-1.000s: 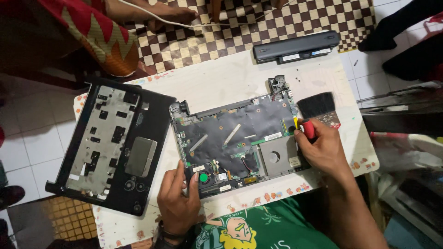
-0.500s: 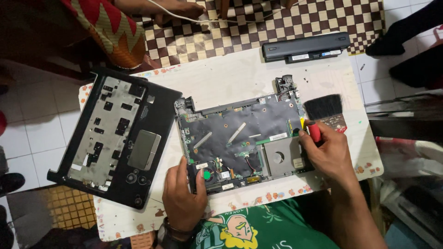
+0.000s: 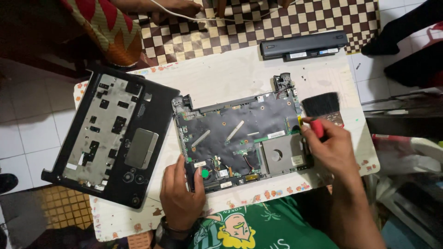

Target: Disassembling and cleaning internal components of a laptop using a screwdriver and a brush

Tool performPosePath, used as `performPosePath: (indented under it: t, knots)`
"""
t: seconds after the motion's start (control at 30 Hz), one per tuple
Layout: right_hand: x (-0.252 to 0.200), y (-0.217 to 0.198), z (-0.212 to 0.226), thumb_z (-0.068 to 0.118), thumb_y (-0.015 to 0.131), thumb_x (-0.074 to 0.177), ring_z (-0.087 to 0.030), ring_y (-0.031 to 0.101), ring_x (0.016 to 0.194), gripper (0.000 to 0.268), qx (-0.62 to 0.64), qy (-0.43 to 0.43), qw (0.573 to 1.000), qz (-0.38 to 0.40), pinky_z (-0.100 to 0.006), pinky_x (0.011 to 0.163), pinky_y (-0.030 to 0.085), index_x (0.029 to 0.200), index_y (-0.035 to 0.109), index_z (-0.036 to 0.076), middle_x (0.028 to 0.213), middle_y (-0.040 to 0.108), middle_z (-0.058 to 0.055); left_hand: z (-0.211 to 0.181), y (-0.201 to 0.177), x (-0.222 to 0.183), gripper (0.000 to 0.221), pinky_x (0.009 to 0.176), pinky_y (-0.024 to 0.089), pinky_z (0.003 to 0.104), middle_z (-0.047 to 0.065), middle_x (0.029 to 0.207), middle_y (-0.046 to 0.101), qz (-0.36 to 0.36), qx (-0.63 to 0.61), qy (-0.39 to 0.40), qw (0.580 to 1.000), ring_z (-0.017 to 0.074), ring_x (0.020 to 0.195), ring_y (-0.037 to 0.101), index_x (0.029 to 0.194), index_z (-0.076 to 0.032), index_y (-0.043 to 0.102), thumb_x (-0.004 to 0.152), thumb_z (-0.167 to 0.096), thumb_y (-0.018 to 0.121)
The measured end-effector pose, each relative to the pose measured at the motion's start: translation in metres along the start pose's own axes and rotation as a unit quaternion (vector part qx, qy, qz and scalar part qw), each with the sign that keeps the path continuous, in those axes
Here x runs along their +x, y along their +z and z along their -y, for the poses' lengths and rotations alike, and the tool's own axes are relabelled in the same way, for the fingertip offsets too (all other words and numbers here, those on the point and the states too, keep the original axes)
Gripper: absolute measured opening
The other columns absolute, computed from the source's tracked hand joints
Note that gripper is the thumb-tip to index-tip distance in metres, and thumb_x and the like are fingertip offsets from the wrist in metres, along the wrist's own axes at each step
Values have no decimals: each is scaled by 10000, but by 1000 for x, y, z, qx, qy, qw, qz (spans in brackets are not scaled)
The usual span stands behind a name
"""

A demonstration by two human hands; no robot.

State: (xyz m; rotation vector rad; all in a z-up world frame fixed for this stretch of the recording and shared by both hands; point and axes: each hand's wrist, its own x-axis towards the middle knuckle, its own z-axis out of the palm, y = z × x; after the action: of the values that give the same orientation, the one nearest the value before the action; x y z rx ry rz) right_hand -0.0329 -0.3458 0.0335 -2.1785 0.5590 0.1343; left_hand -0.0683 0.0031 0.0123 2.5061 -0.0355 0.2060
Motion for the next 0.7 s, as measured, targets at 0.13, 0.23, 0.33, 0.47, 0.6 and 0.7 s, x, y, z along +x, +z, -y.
performPosePath:
  t: [0.13, 0.23, 0.33, 0.47, 0.6, 0.7]
  knots:
    - [-11, -19, 28, 299, 665, 1053, -155, 655, 881, 157, 111, 146, 979, -85, -350, 630, 646, 1144, 719, 183, 945, 641, -30, -1, -2, 1, 469, 825, 520, 457, 178, 1070, 639, -3, 3, 4, 1000, 371, 978, 639, 1318, 56, 608, 951, -229, 672]
    - [-8, -41, 12, 139, 593, 1090, -163, 560, 887, 197, -71, -59, 990, -107, -295, 799, 443, 1211, 738, 85, 998, 650, -43, 0, -2, 2, 472, 820, 530, 456, 187, 1076, 642, -3, 6, 19, 1000, 379, 989, 643, 1321, 69, 603, 951, -214, 680]
    - [-8, -53, 10, 132, 542, 941, -408, 611, 862, 243, -291, -84, 948, -95, -498, 804, 449, 1089, 711, 41, 944, 682, -199, -1, -3, 1, 475, 820, 519, 463, 193, 1077, 632, -2, 3, 15, 1000, 380, 981, 636, 1329, 62, 593, 952, -211, 686]
    - [-9, -49, 18, 813, 535, 854, -456, 716, 1102, 738, -444, 189, 873, 76, -525, 890, 523, 1089, 695, 132, 1138, 785, -210, -4, -4, 4, 448, 836, 519, 463, 188, 1065, 627, -15, -6, 28, 999, 394, 978, 634, 1315, 65, 594, 967, -210, 659]
    - [-4, -53, -15, 784, 566, 856, -418, 753, 1083, 615, -527, 159, 831, 86, -486, 872, 569, 1009, 748, 217, 1079, 823, -171, -2, -7, 5, 456, 840, 529, 461, 203, 1076, 633, -10, -28, 42, 999, 400, 985, 639, 1317, 92, 580, 964, -183, 670]
    - [-13, -74, -70, 577, 779, 834, -286, 781, 899, 504, -444, 14, 895, -49, -389, 791, 561, 1195, 791, 225, 968, 812, -24, 0, -8, 3, 494, 879, 507, 444, 193, 1129, 640, 11, -19, 22, 1000, 386, 1022, 623, 1336, 55, 581, 950, -234, 687]
